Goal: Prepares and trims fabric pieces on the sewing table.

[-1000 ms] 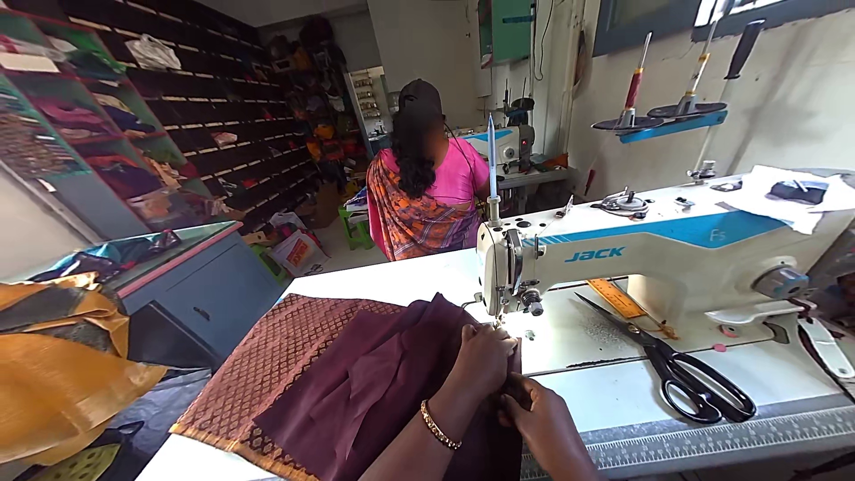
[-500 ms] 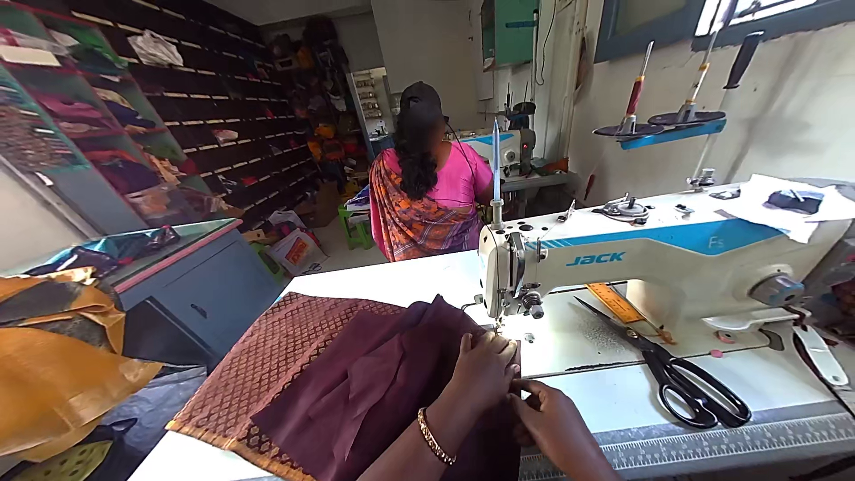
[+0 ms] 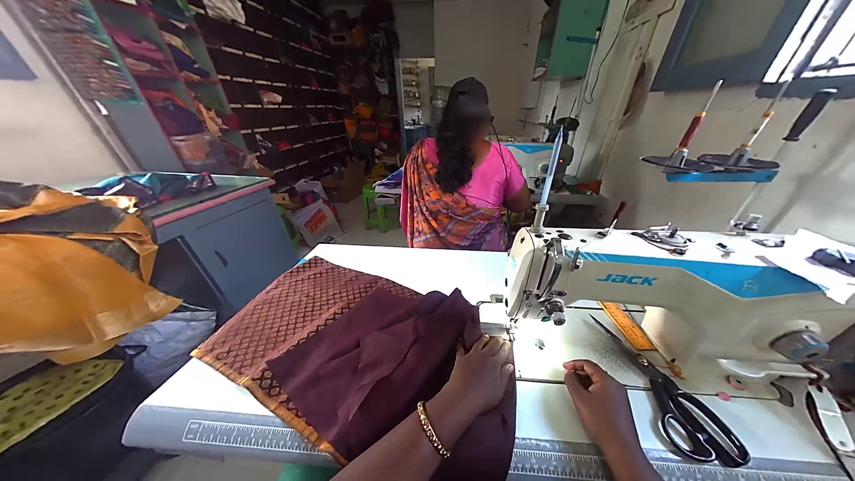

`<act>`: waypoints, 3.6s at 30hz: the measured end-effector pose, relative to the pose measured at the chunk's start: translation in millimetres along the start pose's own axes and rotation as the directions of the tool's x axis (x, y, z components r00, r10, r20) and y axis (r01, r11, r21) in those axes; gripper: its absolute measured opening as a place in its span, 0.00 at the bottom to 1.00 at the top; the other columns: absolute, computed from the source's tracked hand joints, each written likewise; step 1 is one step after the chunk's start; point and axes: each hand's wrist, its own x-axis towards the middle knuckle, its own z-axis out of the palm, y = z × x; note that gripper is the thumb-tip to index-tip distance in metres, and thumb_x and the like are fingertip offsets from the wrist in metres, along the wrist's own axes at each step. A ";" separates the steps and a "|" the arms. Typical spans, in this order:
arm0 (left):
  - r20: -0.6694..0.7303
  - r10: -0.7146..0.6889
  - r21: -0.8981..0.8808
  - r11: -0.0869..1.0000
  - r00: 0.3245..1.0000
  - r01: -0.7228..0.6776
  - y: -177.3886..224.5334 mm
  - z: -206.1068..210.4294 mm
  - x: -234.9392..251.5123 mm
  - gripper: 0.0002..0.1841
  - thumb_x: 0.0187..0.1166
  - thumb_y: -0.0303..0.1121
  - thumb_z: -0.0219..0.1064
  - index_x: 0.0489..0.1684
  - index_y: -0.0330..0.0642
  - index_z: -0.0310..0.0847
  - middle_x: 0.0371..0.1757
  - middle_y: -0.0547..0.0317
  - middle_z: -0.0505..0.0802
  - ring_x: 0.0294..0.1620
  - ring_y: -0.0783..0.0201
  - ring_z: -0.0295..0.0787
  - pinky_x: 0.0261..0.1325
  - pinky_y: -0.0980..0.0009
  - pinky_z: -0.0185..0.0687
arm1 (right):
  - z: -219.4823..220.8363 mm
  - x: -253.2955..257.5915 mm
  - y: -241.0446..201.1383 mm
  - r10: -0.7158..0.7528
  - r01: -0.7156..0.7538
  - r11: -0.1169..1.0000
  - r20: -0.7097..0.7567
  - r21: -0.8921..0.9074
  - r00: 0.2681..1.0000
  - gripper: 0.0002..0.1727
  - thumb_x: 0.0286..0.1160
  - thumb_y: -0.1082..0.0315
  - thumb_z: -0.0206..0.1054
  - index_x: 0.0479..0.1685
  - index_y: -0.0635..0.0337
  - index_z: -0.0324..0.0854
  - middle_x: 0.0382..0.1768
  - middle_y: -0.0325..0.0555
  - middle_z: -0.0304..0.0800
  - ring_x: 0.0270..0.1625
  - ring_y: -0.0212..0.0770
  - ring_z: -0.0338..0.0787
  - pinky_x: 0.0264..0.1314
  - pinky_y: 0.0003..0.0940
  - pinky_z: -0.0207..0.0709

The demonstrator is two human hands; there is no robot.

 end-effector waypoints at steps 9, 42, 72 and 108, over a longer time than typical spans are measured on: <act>0.004 -0.026 -0.112 0.993 1.000 0.026 1.0 -9.3 13.3 0.28 0.93 0.48 0.50 0.89 0.48 0.65 0.90 0.59 0.69 0.92 0.54 0.59 0.89 0.40 0.54 | -1.0 12.7 2.3 0.083 -0.083 0.996 0.020 0.022 0.996 0.09 0.80 0.70 0.62 0.45 0.62 0.89 0.31 0.43 0.88 0.31 0.36 0.85 0.38 0.36 0.77; -0.008 -0.071 -0.304 0.950 0.997 0.065 -4.3 -14.7 25.5 0.28 0.86 0.47 0.66 0.82 0.46 0.76 0.86 0.60 0.74 0.88 0.61 0.65 0.91 0.52 0.54 | 7.1 -14.0 9.2 -0.295 0.292 0.951 -0.026 -0.100 0.955 0.14 0.72 0.65 0.61 0.42 0.61 0.91 0.36 0.49 0.92 0.31 0.39 0.90 0.33 0.36 0.85; 0.055 -0.082 -0.240 0.966 0.995 0.093 3.0 -20.1 24.2 0.29 0.89 0.48 0.61 0.86 0.47 0.70 0.88 0.58 0.71 0.89 0.55 0.64 0.88 0.41 0.56 | 8.1 -15.9 7.3 -0.352 0.345 0.923 -0.016 -0.170 0.936 0.12 0.73 0.67 0.62 0.41 0.61 0.91 0.35 0.49 0.91 0.33 0.41 0.90 0.35 0.36 0.85; 0.118 0.132 -0.104 0.987 0.984 -0.120 -11.9 -13.1 -30.4 0.24 0.93 0.38 0.51 0.89 0.55 0.68 0.92 0.67 0.67 0.96 0.59 0.48 0.92 0.33 0.37 | 12.7 -43.6 17.2 -0.816 0.837 0.544 0.194 -0.060 0.544 0.19 0.78 0.53 0.56 0.54 0.38 0.94 0.22 0.37 0.81 0.25 0.39 0.80 0.29 0.35 0.72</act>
